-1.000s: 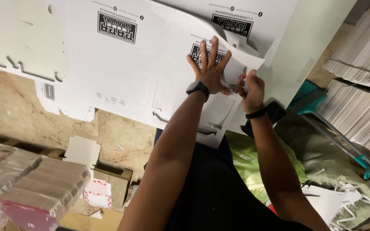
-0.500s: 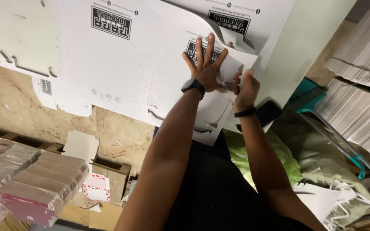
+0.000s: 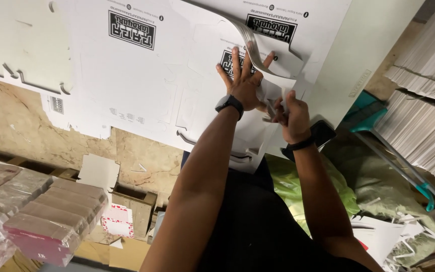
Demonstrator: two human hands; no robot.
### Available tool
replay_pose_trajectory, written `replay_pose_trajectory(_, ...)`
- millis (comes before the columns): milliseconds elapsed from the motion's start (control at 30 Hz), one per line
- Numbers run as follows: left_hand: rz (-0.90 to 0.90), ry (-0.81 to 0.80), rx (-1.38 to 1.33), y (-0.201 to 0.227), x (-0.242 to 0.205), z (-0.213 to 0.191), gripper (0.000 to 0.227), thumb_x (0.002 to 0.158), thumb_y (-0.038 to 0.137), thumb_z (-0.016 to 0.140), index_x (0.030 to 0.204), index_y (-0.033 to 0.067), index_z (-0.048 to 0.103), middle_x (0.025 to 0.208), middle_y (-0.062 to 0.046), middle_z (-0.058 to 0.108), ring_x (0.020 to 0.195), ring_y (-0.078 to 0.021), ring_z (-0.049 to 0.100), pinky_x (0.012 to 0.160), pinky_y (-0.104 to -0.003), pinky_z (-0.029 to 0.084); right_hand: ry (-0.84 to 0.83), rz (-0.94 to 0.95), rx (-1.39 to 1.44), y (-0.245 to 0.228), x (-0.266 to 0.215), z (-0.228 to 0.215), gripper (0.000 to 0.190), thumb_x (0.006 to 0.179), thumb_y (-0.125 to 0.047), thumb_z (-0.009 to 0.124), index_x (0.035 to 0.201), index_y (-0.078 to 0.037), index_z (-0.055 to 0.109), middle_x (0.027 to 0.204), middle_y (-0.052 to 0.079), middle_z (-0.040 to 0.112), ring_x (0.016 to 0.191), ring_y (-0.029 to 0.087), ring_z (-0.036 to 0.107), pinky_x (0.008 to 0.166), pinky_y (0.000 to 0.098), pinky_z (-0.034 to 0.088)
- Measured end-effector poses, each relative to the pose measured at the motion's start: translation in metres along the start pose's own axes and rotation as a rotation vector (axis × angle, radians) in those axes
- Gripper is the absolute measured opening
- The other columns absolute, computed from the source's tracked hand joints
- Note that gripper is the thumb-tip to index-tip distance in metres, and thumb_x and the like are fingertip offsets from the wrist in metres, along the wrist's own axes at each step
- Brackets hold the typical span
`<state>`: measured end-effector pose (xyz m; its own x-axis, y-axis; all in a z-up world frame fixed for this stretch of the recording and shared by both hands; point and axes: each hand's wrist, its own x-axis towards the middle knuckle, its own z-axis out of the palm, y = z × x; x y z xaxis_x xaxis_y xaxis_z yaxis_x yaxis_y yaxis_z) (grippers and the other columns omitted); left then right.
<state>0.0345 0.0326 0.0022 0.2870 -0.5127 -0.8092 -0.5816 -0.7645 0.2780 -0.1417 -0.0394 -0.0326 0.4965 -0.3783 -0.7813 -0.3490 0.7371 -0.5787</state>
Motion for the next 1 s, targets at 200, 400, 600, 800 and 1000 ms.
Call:
replay_pose_trajectory(200, 0.013, 0.099, 0.111, -0.007, 0.014, 0.025, 0.144, 0.072, 0.072, 0.098, 0.161, 0.0473, -0.013, 0.167, -0.013, -0.029, 0.150, -0.0465, -0.028, 0.108, -0.088, -0.001, 0.163, -0.081, -0.026, -0.006, -0.010, 0.020, 0.059, 0.099, -0.060, 0.049, 0.083, -0.006, 0.064, 0.054, 0.002, 0.043, 0.041, 0.012, 0.034, 0.052, 0.0289, 0.044)
replay_pose_trajectory(400, 0.077, 0.238, 0.229, -0.011, 0.014, 0.033, 0.165, 0.062, 0.091, 0.101, 0.163, 0.0404, -0.018, 0.163, -0.015, -0.033, 0.152, -0.0523, -0.021, 0.105, -0.093, 0.016, 0.415, -0.548, -0.773, 0.036, -0.011, -0.011, 0.052, 0.109, -0.045, 0.045, 0.143, -0.006, 0.050, 0.132, 0.017, 0.062, 0.118, 0.032, 0.059, 0.095, 0.0435, 0.047)
replay_pose_trajectory(600, 0.289, 0.339, 0.066, -0.043, 0.015, 0.073, 0.159, 0.070, 0.065, 0.110, 0.167, 0.0361, -0.013, 0.163, -0.015, -0.037, 0.150, -0.0552, -0.026, 0.100, -0.095, 0.007, 0.397, -0.256, -0.836, 0.047, -0.042, 0.001, 0.022, 0.088, -0.023, 0.063, 0.096, -0.007, 0.052, 0.082, 0.007, 0.056, 0.071, 0.025, 0.053, 0.061, 0.0448, 0.040)
replay_pose_trajectory(800, 0.189, 0.514, 0.128, -0.029, -0.010, 0.127, 0.171, 0.045, 0.086, 0.106, 0.167, 0.0366, -0.003, 0.172, -0.016, -0.017, 0.158, -0.0500, -0.006, 0.105, -0.090, 0.013, 0.340, -0.078, -0.792, 0.040, -0.041, 0.000, 0.035, 0.087, -0.020, 0.078, 0.114, -0.011, 0.058, 0.099, 0.007, 0.073, 0.089, 0.021, 0.069, 0.074, 0.0374, 0.055)
replay_pose_trajectory(1000, 0.166, 0.373, 0.010, -0.026, -0.016, 0.112, 0.166, 0.055, 0.068, 0.109, 0.164, 0.0362, -0.012, 0.170, -0.012, -0.026, 0.156, -0.0477, -0.018, 0.109, -0.088, 0.001, 0.525, -0.010, -0.793, 0.049, -0.044, 0.020, 0.028, 0.087, -0.021, 0.075, 0.109, -0.006, 0.065, 0.102, 0.008, 0.074, 0.092, 0.024, 0.070, 0.077, 0.0391, 0.056)
